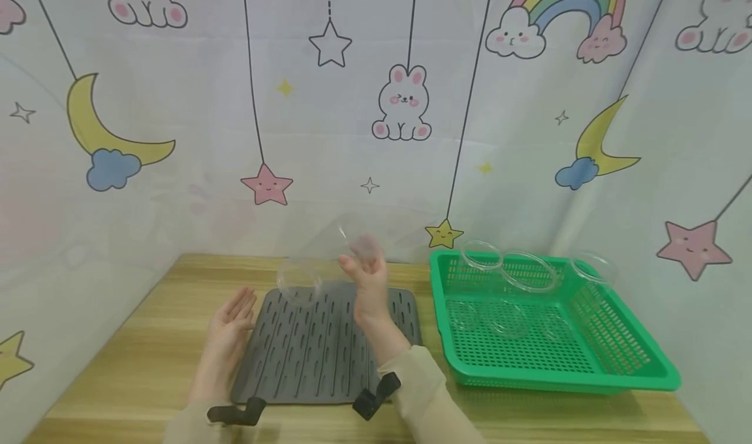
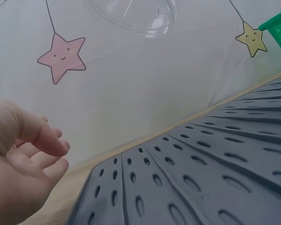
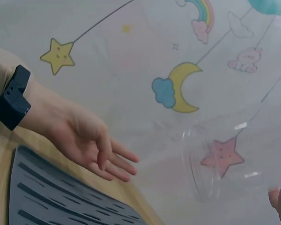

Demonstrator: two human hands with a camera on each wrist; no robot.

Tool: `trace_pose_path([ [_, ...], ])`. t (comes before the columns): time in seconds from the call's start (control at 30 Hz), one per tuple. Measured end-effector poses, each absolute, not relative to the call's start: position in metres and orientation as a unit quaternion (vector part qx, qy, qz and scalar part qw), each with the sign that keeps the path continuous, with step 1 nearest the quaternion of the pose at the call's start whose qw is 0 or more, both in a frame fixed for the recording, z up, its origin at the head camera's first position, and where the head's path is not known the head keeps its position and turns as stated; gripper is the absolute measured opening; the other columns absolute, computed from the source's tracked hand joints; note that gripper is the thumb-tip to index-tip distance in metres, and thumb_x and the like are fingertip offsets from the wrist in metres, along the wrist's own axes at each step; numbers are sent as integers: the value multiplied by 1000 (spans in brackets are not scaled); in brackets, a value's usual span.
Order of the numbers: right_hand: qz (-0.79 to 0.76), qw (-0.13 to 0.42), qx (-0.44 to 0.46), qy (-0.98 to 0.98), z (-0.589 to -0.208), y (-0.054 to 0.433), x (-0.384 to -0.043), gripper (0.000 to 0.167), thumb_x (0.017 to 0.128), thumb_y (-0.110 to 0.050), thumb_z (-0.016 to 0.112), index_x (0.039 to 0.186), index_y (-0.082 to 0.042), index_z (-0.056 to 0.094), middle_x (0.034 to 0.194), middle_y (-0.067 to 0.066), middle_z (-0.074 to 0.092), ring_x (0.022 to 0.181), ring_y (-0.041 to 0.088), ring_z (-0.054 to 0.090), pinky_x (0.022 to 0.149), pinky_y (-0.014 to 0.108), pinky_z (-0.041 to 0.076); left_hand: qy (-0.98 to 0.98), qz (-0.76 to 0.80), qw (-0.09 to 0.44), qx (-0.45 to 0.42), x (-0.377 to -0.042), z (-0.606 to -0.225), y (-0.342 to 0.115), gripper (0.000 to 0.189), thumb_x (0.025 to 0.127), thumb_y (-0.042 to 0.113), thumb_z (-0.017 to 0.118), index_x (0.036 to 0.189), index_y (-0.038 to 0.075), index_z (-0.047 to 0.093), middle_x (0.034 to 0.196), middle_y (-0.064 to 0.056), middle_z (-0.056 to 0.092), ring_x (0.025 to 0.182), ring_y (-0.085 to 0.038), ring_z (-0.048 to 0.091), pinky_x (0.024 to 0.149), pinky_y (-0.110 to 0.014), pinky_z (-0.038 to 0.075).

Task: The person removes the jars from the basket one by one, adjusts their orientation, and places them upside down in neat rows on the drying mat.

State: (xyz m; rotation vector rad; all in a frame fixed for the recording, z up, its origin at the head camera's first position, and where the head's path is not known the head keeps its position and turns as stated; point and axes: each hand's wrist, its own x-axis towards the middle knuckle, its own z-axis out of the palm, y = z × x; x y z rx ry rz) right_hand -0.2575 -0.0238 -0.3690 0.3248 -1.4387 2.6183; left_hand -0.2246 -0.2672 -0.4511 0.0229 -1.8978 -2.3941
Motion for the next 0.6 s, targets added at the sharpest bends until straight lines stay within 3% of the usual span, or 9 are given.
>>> trace_pose_path([
  [0.13,842,61,109,-525,-374,-31,-263,83,77,-19,80,148,-8,38,150,9,45,144,26,33,120,53,25,-622,-782,30,28,-224,-457,-271,80,85,-21,32,156,2,1,164,-15,4,151,-32,10,124,-35,15],
  [0.4,791,25,138,-595,-382,-42,-271,87,77,-24,84,149,-13,36,151,11,42,138,32,39,111,50,42,-624,-780,1,53,-224,-469,-275,78,89,-18,33,156,4,1,164,-15,6,152,-30,11,123,-33,19],
  [0.6,740,28,159,-653,-386,-52,-278,91,77,-26,84,151,-10,34,153,9,40,143,29,35,116,49,35,-633,-773,-2,47,-226,-472,-275,77,88,-18,33,156,1,1,164,-17,7,151,-31,10,123,-36,17],
])
